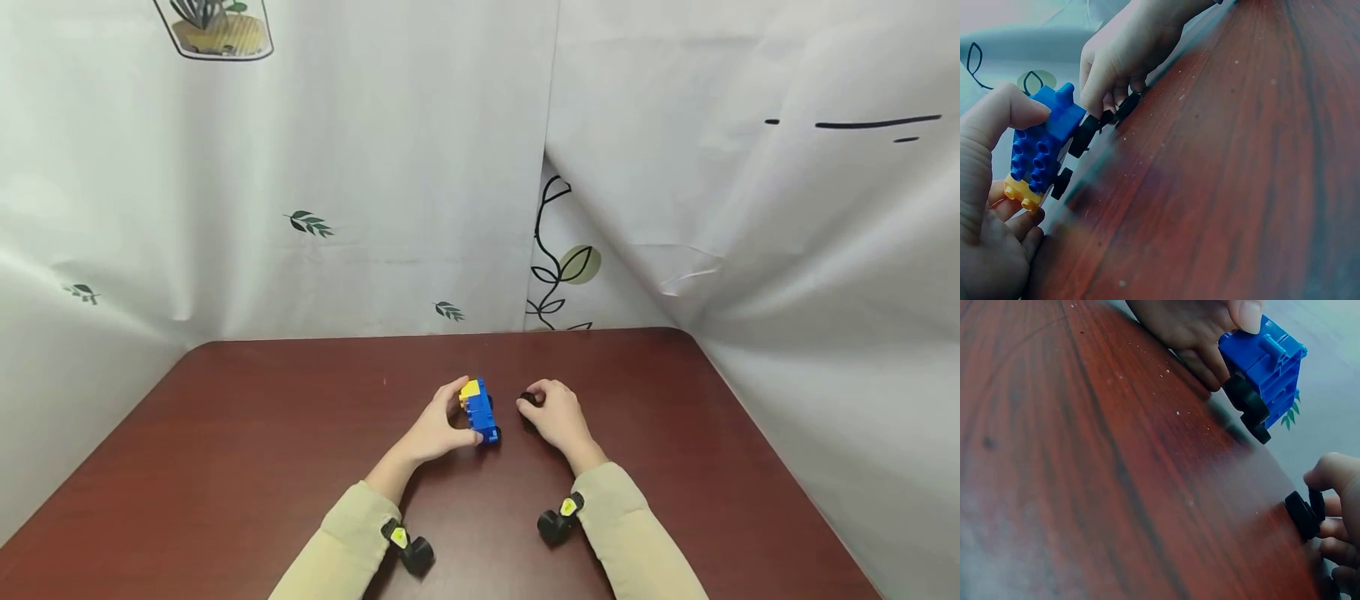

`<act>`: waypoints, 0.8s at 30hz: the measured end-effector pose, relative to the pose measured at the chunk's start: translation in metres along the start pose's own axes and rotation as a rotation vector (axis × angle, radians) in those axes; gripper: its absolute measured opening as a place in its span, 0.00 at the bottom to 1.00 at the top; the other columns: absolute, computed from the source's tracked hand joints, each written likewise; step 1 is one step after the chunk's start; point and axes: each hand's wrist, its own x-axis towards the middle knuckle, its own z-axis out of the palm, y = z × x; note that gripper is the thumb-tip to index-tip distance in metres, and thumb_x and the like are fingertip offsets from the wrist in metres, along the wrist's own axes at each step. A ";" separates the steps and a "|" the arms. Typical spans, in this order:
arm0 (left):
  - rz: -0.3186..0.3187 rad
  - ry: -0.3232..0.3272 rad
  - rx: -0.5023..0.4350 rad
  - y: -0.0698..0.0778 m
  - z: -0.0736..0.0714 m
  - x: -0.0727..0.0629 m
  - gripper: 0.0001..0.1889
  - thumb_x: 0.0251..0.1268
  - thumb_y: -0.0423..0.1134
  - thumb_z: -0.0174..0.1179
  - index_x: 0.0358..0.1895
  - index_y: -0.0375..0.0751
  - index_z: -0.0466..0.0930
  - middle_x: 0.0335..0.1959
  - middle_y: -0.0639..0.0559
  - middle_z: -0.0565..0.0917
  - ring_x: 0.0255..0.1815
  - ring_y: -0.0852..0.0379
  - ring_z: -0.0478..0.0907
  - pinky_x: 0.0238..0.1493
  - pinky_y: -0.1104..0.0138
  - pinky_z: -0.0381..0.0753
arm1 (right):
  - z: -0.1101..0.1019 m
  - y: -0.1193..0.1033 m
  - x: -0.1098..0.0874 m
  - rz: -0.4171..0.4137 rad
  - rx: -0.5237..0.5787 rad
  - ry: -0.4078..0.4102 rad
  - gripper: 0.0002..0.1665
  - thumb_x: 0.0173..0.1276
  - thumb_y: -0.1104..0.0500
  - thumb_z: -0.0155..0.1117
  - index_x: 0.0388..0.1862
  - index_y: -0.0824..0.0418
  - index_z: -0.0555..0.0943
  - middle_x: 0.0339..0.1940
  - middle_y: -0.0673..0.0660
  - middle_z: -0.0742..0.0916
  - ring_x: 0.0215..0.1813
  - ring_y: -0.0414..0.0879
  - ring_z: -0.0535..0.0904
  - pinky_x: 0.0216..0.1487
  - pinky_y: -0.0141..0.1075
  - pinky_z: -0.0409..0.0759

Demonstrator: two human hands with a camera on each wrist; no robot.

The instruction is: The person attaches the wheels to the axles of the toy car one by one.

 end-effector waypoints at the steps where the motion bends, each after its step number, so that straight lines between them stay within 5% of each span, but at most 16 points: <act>1: -0.005 -0.001 0.001 0.000 0.001 -0.001 0.52 0.44 0.42 0.70 0.74 0.41 0.49 0.71 0.43 0.57 0.70 0.43 0.62 0.69 0.51 0.62 | 0.000 0.000 -0.001 -0.005 0.006 0.007 0.18 0.61 0.52 0.66 0.46 0.62 0.82 0.39 0.58 0.82 0.39 0.48 0.76 0.41 0.41 0.76; 18: -0.011 0.002 -0.008 -0.003 0.004 -0.003 0.50 0.45 0.45 0.71 0.73 0.42 0.53 0.70 0.43 0.60 0.66 0.45 0.66 0.66 0.50 0.66 | 0.001 0.004 -0.005 -0.071 0.143 0.115 0.19 0.65 0.55 0.62 0.53 0.60 0.80 0.41 0.57 0.82 0.39 0.47 0.77 0.41 0.40 0.76; 24: 0.003 0.018 -0.031 -0.003 0.000 0.001 0.50 0.45 0.44 0.71 0.73 0.41 0.53 0.70 0.41 0.61 0.65 0.44 0.67 0.65 0.50 0.67 | 0.000 0.000 -0.001 -0.164 0.171 0.119 0.20 0.68 0.55 0.59 0.58 0.59 0.78 0.44 0.58 0.81 0.40 0.47 0.75 0.40 0.40 0.75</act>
